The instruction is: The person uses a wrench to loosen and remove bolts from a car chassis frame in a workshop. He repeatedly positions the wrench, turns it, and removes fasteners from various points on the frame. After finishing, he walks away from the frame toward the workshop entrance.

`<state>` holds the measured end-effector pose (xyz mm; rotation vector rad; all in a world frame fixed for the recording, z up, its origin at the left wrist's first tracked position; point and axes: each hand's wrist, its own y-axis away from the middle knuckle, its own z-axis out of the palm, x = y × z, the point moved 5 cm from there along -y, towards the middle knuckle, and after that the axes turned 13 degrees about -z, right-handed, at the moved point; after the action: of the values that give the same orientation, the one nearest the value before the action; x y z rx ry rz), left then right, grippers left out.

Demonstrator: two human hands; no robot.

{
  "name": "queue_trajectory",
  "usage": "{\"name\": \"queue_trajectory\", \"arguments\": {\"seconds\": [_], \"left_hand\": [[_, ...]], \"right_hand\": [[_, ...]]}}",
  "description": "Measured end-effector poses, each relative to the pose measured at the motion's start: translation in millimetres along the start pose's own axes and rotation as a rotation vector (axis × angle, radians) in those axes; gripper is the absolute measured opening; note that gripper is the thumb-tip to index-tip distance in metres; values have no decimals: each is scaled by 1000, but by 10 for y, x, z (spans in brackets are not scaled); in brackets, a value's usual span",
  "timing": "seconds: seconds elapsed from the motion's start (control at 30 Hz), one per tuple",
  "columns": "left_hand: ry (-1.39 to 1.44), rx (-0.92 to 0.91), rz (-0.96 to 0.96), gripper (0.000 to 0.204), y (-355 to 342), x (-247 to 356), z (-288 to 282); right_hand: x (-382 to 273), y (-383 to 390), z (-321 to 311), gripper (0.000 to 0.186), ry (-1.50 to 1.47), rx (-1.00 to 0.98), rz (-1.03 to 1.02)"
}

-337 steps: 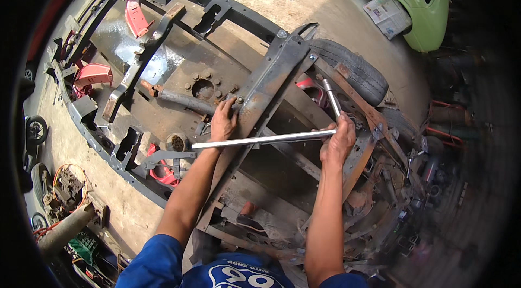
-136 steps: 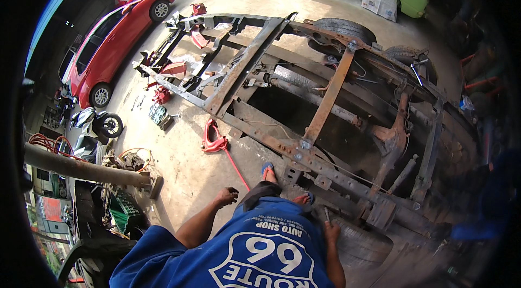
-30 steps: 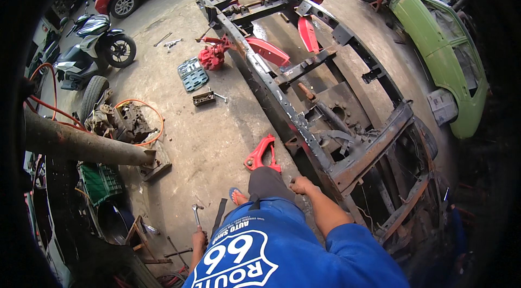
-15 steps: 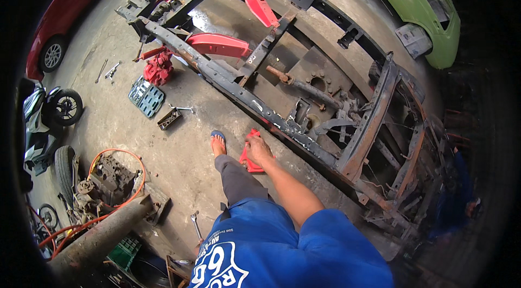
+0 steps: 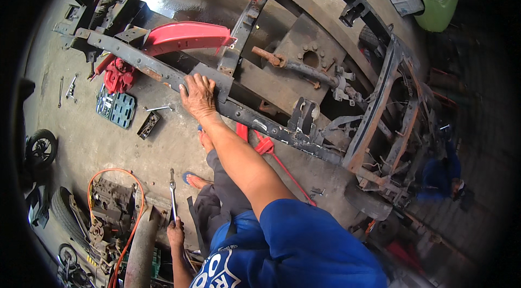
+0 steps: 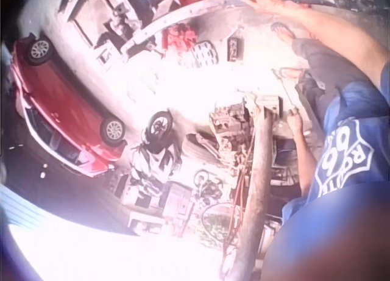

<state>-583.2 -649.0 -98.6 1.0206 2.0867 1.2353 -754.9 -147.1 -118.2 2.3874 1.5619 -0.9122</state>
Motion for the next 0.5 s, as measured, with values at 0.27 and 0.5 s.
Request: {"name": "queue_trajectory", "arguments": {"seconds": [0.27, 0.5], "left_hand": [[-24, -44, 2, 52, -878, 531, -124], [-690, 69, 282, 63, -1899, 1250, -314]], "right_hand": [[166, -216, 71, 32, 165, -81, 80], [160, -230, 56, 34, 193, -45, 117]]}}
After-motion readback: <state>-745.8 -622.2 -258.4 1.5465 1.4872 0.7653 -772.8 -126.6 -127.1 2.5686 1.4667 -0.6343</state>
